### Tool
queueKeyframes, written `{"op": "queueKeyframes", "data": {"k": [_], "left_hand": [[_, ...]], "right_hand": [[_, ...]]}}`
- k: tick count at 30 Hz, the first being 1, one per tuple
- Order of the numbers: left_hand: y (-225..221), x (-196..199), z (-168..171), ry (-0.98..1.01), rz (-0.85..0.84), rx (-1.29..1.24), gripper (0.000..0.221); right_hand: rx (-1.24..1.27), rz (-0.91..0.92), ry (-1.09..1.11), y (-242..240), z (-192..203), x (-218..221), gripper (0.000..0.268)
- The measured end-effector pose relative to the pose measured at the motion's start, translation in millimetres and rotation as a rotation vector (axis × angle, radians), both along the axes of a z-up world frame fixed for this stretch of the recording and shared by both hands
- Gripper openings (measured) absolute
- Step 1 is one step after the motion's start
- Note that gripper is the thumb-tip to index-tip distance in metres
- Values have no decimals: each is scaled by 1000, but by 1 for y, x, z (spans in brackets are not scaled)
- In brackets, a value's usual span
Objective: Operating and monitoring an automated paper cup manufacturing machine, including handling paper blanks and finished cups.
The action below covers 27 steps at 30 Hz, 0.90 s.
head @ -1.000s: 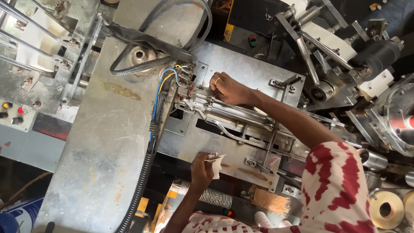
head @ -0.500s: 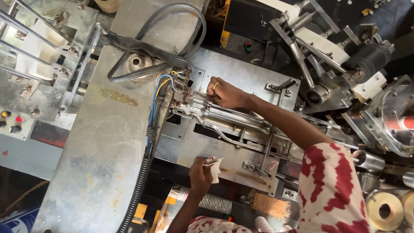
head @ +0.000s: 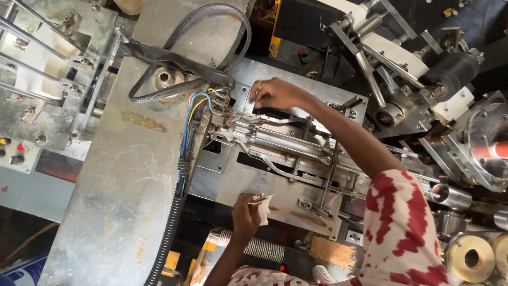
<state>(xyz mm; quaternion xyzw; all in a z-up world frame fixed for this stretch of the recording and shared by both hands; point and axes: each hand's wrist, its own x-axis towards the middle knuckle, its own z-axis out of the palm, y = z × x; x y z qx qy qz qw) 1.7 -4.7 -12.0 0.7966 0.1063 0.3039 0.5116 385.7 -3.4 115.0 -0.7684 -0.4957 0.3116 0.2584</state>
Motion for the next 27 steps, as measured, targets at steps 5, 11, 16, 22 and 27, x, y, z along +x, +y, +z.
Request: {"op": "queueKeyframes", "data": {"k": [5, 11, 16, 22, 27], "left_hand": [[0, 1, 4, -28, -1, 16, 11], [1, 1, 3, -34, -5, 4, 10], [2, 2, 6, -35, -16, 5, 9], [2, 2, 12, -46, -10, 26, 8], [0, 1, 3, -29, 3, 23, 8]], "right_hand": [[-141, 70, 22, 28, -8, -8, 40], [-195, 77, 65, 46, -2, -11, 50], [-311, 0, 87, 53, 8, -16, 53], [-413, -18, 81, 65, 4, -18, 52], [-476, -5, 60, 71, 0, -16, 48]]}}
